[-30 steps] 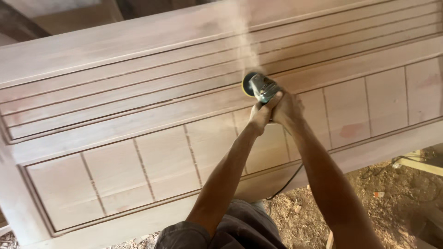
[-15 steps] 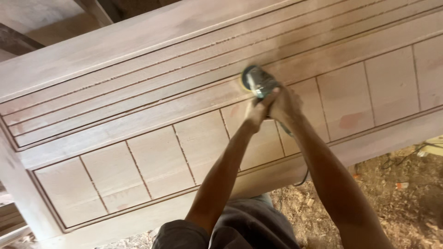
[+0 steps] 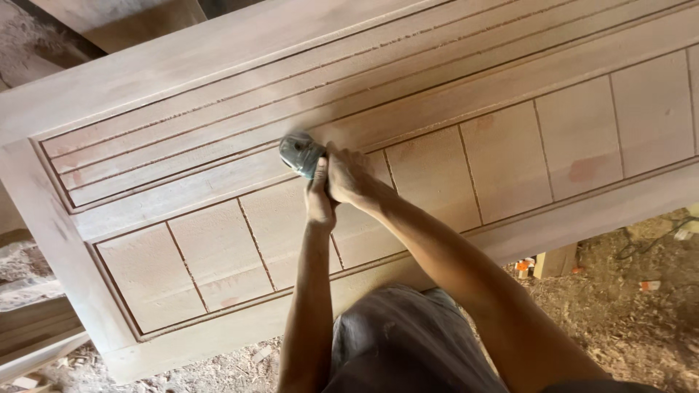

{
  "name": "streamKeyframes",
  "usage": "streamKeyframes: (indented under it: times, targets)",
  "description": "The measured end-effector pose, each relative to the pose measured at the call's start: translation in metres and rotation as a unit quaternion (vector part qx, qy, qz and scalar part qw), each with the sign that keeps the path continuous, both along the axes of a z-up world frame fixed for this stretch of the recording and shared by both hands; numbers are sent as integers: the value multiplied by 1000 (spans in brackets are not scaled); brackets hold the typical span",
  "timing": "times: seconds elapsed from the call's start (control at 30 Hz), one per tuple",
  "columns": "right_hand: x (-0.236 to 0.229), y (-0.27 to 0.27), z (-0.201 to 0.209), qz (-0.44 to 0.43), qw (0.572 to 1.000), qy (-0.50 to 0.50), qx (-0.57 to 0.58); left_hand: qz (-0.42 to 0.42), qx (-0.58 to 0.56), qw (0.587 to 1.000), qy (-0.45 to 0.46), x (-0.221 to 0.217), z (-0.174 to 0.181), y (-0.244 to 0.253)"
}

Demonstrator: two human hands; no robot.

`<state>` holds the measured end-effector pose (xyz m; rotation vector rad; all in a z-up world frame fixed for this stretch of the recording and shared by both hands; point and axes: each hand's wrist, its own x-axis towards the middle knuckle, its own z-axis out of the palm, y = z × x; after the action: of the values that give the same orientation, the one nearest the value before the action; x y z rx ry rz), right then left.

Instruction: The person uses an orbital sander to smooth the surface of a wooden door panel. They systematically move the sander across the flat areas and grooves, then wipe the surface with their hand to remove dust.

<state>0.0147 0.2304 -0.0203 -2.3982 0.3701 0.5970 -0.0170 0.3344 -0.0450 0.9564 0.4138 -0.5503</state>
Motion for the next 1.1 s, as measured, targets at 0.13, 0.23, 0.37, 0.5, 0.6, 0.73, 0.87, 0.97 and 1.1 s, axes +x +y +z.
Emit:
streamKeyframes:
  times: [0.13, 0.23, 0.37, 0.5, 0.6, 0.73, 0.87, 0.97, 1.1]
  targets:
    - [-3, -49, 7, -178, 972, 9, 151, 19, -47, 999, -8, -10, -2, -62]
    - [-20, -121, 40, 9, 990, 32, -139, -9, -94, 995, 29, -20, 1, -128]
    - [-32, -202, 82, -21, 982, 68, -173, -86, -91, 991, 44, -27, 14, -219]
    - [-39, -288, 98, -40, 980, 77, -181, -119, -82, 989, 40, -29, 29, -305]
    - [-46, -356, 92, -62, 977, 59, -196, -143, -79, 985, 47, -32, 29, -367]
    - [-51, -448, 88, -72, 972, 69, -212, -141, -74, 987, 26, -32, 32, -459]
    - [-65, -533, 91, -99, 968, 67, -221, -166, -78, 983, 23, -41, 32, -547]
    - [-78, -589, 104, -111, 968, 62, -218, -236, -6, 972, 14, -46, 37, -604]
    - [-83, -628, 119, -132, 971, 24, -195, -276, -20, 961, -19, -38, 50, -647]
